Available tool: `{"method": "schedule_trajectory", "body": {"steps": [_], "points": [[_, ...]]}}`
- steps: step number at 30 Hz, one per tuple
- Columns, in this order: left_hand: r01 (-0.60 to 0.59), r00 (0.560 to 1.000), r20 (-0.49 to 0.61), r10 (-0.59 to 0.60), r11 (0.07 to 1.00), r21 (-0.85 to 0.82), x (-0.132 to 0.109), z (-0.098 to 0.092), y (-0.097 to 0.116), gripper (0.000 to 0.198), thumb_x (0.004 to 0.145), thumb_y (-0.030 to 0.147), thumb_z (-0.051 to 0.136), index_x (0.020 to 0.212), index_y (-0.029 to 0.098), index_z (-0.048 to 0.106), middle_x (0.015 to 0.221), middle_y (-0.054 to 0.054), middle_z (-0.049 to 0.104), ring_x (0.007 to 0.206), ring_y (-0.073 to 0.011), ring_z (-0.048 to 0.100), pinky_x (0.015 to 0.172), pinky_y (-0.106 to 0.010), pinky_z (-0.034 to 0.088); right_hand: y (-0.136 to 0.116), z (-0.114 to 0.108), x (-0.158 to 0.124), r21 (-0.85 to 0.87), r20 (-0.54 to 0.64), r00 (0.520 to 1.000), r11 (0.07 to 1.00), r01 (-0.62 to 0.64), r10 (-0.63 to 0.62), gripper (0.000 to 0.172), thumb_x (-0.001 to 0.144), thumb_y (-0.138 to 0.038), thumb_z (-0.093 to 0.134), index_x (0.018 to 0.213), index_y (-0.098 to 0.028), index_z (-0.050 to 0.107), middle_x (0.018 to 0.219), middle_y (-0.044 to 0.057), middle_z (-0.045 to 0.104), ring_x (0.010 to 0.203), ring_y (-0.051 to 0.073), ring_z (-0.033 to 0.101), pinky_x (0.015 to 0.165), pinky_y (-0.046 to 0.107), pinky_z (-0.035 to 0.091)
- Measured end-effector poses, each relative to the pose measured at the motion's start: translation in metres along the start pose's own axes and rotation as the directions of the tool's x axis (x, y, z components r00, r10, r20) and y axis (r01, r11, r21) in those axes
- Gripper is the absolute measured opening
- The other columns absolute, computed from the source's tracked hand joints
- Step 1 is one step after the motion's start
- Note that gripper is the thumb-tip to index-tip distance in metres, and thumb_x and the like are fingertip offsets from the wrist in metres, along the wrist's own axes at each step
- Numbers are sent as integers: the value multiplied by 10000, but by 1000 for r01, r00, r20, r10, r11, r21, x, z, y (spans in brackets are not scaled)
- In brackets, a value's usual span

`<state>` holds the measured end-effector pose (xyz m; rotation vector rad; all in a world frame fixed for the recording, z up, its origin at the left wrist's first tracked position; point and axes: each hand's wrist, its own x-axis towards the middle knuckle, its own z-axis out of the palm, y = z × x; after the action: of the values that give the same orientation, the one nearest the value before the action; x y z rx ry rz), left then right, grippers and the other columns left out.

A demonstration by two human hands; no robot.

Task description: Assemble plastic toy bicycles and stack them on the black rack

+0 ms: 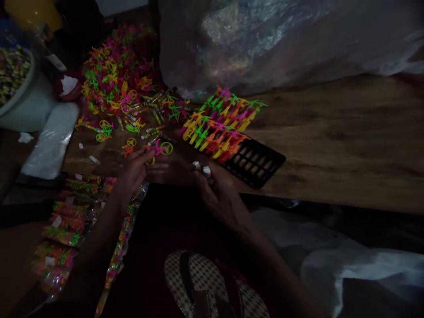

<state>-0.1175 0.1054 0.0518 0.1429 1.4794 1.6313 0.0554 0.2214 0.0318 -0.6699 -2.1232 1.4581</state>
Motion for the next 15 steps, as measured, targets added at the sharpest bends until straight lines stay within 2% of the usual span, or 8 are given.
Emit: {"method": "schedule_trajectory", "body": {"steps": [2, 4, 6, 8, 10, 12, 15], "points": [[30, 998, -47, -37, 989, -144, -3, 5, -7, 163, 766, 219, 739, 879, 138, 654, 821, -72, 748, 766, -210, 738, 696, -275, 589, 0, 6, -3, 23, 51, 999, 1000, -3, 2, 283, 926, -425, 541, 837, -186, 663, 732, 34, 623, 670, 158, 549, 629, 264, 458], [50, 994, -80, -74, 960, -275, -6, 17, -14, 57, 830, 174, 652, 871, 135, 663, 773, -49, 737, 786, -186, 734, 764, -271, 581, 0, 12, -4, 78, 100, 995, 997, 11, -19, 262, 939, -381, 543, 903, -174, 698, 771, 32, 669, 699, 160, 598, 646, 257, 478], [60, 989, -102, -105, 926, -373, -9, 31, -18, 104, 871, 153, 577, 872, 128, 678, 763, -44, 732, 805, -173, 728, 825, -280, 572, 2, 17, -2, 113, 96, 992, 991, 74, -85, 239, 948, -329, 542, 1020, -173, 709, 897, 46, 722, 805, 178, 658, 724, 271, 509], [65, 987, -104, -122, 898, -435, -11, 43, -19, 153, 884, 139, 536, 862, 116, 687, 774, -50, 733, 842, -172, 724, 878, -291, 559, 6, 20, -1, 95, 61, 985, 983, 157, -163, 255, 959, -303, 528, 1117, -179, 685, 1007, 66, 732, 905, 196, 678, 794, 294, 522], [73, 988, -87, -129, 878, -474, -12, 52, -20, 159, 878, 124, 532, 842, 109, 686, 797, -58, 736, 889, -168, 717, 921, -290, 542, 10, 20, 0, 55, 34, 979, 979, 197, -199, 277, 972, -295, 505, 1183, -176, 641, 1055, 83, 720, 935, 197, 675, 802, 298, 523], [76, 988, -77, -132, 862, -500, -13, 57, -21, 132, 857, 110, 555, 825, 107, 683, 815, -56, 736, 895, -158, 707, 936, -281, 530, 13, 19, 0, 22, 7, 980, 980, 200, -200, 264, 981, -278, 482, 1188, -173, 605, 1024, 81, 708, 898, 183, 664, 765, 283, 517], [76, 985, -95, -146, 850, -521, -14, 59, -24, 110, 838, 89, 579, 827, 103, 688, 797, -44, 727, 840, -138, 693, 926, -268, 522, 17, 19, 2, -16, -34, 974, 974, 226, -226, 166, 970, -247, 495, 1084, -181, 596, 890, 46, 684, 783, 159, 634, 686, 260, 495]]}}
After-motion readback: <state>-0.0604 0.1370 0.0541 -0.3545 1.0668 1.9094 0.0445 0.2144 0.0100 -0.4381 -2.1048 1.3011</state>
